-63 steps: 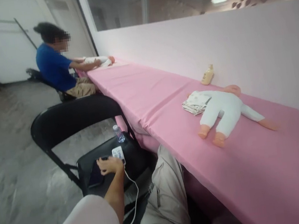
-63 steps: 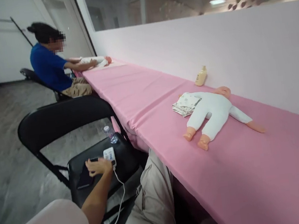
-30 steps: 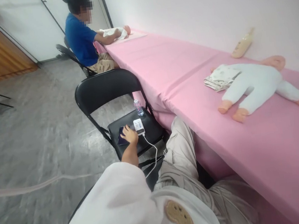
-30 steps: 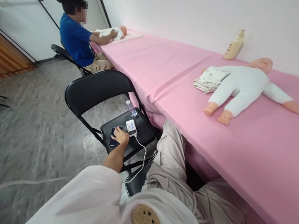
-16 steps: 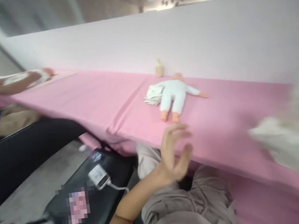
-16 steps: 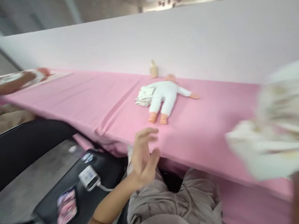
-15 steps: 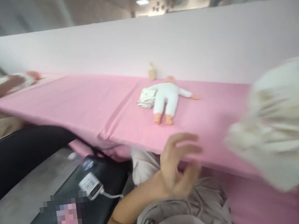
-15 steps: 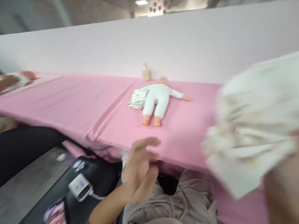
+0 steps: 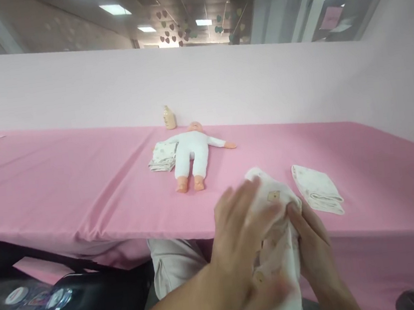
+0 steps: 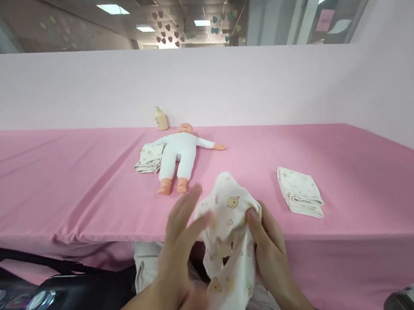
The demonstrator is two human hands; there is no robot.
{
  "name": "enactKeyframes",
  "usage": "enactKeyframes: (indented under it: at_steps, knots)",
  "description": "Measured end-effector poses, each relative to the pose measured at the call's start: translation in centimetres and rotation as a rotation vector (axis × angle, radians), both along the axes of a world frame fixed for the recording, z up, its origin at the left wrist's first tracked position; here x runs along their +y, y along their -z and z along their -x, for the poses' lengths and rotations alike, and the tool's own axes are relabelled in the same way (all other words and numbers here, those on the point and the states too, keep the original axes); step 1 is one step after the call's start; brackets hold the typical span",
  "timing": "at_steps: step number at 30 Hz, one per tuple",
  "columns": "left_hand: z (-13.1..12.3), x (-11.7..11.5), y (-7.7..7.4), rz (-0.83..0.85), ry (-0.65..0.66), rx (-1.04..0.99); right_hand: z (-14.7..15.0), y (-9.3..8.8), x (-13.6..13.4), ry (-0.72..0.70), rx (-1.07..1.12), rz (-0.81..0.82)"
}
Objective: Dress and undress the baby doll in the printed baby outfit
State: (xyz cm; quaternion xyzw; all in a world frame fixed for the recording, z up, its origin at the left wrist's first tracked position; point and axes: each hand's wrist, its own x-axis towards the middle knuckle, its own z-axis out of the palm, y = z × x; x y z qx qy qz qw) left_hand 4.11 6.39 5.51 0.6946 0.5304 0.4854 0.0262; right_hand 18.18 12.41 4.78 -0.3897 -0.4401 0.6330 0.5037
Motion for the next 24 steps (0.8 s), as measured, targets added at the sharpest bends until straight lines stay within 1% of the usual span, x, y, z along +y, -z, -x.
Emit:
enactKeyframes:
  at_steps: [2,3,5,6,8,9,10,11,12,13,15,16,17,18,19,20,21,22,24]
  knots:
    - [0.4,2.9,0.6,0.034,0.127,-0.122,-0.1,0.0,0.1,-0.056,-0.062,-0.082]
    - [0.9,4.2,1.1,0.106,0.201,-0.235,0.0,0.1,0.2,-0.08,-0.102,-0.119]
    - [2.1,6.5,2.2,0.324,0.349,-0.51,0.3,0.5,0.6,-0.119,-0.136,-0.154]
    - [2.8,7.4,2.8,0.424,0.444,-0.639,0.6,0.7,1.0,-0.136,-0.119,-0.155]
    - [4.2,8.7,3.6,0.59,0.619,-0.877,1.1,1.2,2.0,-0.199,-0.032,-0.149]
    - [4.7,9.1,3.8,0.653,0.66,-0.987,1.3,1.3,2.6,-0.231,0.004,-0.142]
    - [5.1,9.5,3.8,0.7,0.662,-1.087,1.5,1.5,3.2,-0.249,0.013,-0.138]
    - [5.3,9.7,3.7,0.724,0.629,-1.172,1.6,1.6,3.8,-0.242,-0.013,-0.151]
    - [5.4,9.8,3.5,0.715,0.567,-1.237,1.8,1.7,4.3,-0.189,-0.066,-0.194]
    - [5.4,9.9,3.3,0.676,0.491,-1.277,1.9,1.9,4.6,-0.087,-0.139,-0.264]
    - [5.0,9.6,2.8,0.552,0.349,-1.279,2.1,2.2,4.6,0.188,-0.304,-0.454]
    - [4.7,9.4,2.5,0.491,0.294,-1.244,2.2,2.4,4.4,0.267,-0.372,-0.546]
    - [4.3,9.1,2.3,0.446,0.263,-1.186,2.3,2.5,4.0,0.266,-0.422,-0.615]
    - [3.9,8.8,2.2,0.413,0.256,-1.112,2.4,2.6,3.6,0.193,-0.455,-0.657]
    - [3.5,8.5,2.0,0.385,0.269,-1.029,2.6,2.5,3.2,0.081,-0.469,-0.673]
    - [3.2,8.2,1.8,0.359,0.284,-0.945,2.7,2.4,3.0,-0.026,-0.463,-0.67]
    - [3.0,8.0,1.6,0.343,0.297,-0.872,2.9,2.2,2.8,-0.099,-0.442,-0.652]
    - [2.8,7.9,1.3,0.339,0.31,-0.815,3.0,1.9,2.9,-0.128,-0.406,-0.628]
    - [2.9,8.0,0.7,0.373,0.334,-0.765,3.2,1.2,3.5,-0.131,-0.325,-0.577]
